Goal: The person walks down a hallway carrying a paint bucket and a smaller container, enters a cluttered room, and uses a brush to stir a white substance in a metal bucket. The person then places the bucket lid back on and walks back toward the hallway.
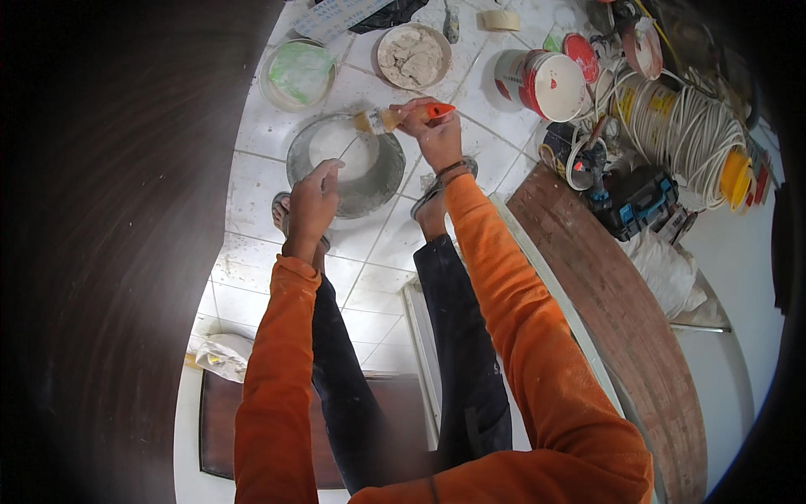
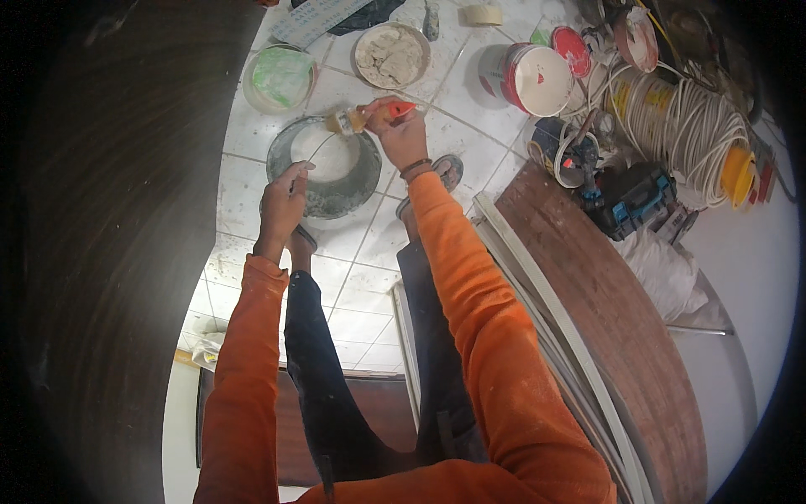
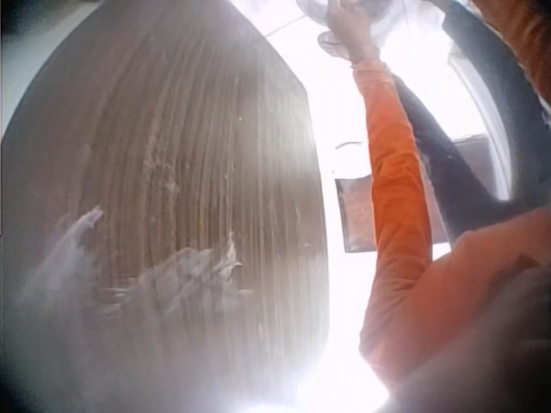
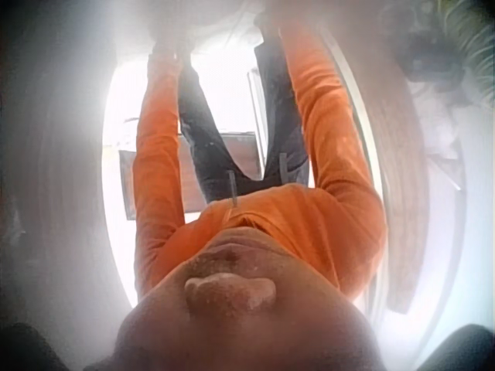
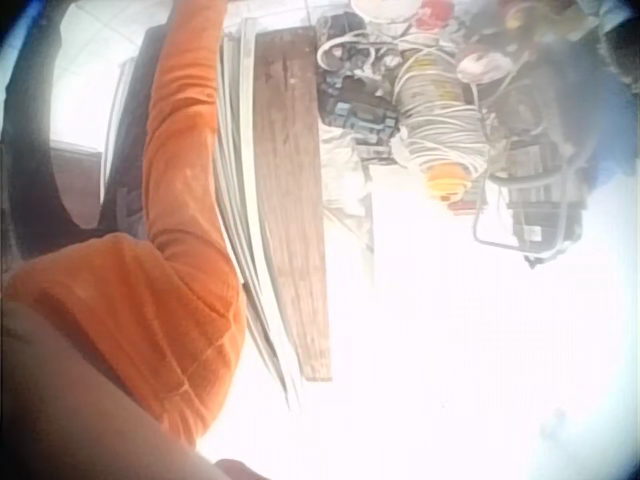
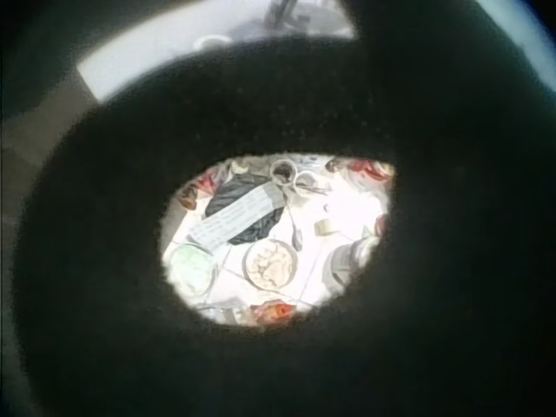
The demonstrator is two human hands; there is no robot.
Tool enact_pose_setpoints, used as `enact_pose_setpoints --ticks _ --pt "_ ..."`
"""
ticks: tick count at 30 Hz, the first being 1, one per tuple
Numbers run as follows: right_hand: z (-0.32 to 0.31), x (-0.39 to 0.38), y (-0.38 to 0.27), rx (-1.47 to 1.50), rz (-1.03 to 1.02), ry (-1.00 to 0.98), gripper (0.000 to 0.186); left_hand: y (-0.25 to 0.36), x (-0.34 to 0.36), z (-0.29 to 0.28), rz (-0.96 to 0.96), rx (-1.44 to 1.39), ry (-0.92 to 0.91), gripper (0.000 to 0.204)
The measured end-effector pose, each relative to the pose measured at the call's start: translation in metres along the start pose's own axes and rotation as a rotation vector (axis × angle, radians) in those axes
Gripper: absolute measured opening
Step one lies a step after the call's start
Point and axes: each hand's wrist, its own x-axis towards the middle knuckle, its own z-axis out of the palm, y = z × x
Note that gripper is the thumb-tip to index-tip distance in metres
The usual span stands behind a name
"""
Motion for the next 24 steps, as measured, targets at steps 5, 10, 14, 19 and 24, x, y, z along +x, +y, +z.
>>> enact_pose_setpoints --ticks 5,10,14,19,24 --pt "-0.02 -0.033 0.011 -0.116 0.024 0.069 0.009 0.015 -0.004 0.004 -0.106 0.04 -0.007 0.021" --pt "-0.054 -0.098 0.076 -0.179 0.144 0.041 0.007 0.006 -0.006 0.019 0.015 -0.015 0.069 0.021" --pt "-0.034 -0.102 0.047 0.123 0.068 0.391 0.011 -0.004 -0.009 0.014 -0.068 0.011 -0.015 0.026" --pt "-0.022 -0.031 0.01 0.2 -0.006 0.285 0.01 -0.001 -0.001 0.026 -0.027 0.007 0.005 0.025" --pt "-0.03 -0.047 0.037 0.093 0.081 0.274 0.008 -0.005 0.002 0.025 -0.028 -0.037 0.023 0.025"
